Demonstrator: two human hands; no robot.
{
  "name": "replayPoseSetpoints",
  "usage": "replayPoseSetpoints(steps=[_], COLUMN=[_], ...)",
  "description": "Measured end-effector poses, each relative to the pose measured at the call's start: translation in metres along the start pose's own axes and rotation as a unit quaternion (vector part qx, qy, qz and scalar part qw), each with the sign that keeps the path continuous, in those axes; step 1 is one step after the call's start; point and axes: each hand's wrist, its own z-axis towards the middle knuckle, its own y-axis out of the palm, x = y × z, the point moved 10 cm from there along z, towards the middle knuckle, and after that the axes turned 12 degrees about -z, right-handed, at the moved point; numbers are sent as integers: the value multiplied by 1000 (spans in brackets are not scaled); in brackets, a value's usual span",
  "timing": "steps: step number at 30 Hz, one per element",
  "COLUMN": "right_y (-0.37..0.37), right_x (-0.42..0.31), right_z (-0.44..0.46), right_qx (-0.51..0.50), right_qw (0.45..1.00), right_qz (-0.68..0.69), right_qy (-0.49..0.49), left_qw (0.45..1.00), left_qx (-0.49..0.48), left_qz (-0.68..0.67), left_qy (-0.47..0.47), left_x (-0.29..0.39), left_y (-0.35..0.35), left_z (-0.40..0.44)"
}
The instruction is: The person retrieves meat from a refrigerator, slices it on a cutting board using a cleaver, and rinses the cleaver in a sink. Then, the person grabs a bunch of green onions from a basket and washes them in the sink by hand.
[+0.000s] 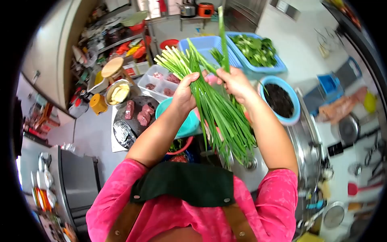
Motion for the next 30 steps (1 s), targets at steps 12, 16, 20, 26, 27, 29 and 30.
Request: replayPoseSetpoints(steps=[12, 16, 20, 26, 27, 29, 30], right_y=[-15, -20, -30, -56, -61, -73, -80], right_x=[105, 119, 124, 134, 136, 142, 151], right_z=[-214, -258, -288, -310, -314, -319, -321], right_qx=[194, 238, 262, 262, 262, 217, 214], right_qw=[969, 958, 952, 950, 950, 954, 956], right_qz=[-5, 63, 90, 37, 38, -134, -154], right_qy=[152, 146, 132, 165, 163, 160, 130], left_qw=[966, 960, 953, 964, 966, 968, 966], left_qx=[-8, 33, 50, 81, 80, 91, 68], left_qz=[-7, -14, -47, -45, -45, -41, -49], left_qy=[-257, -278, -294, -250, -243, -230, -243], left_x=[-174, -210, -224, -242, -246, -251, -259], left_y=[-1, -11, -16, -35, -39, -40, -39], left_z=[-96, -107, -113, -102, -97, -93, -89])
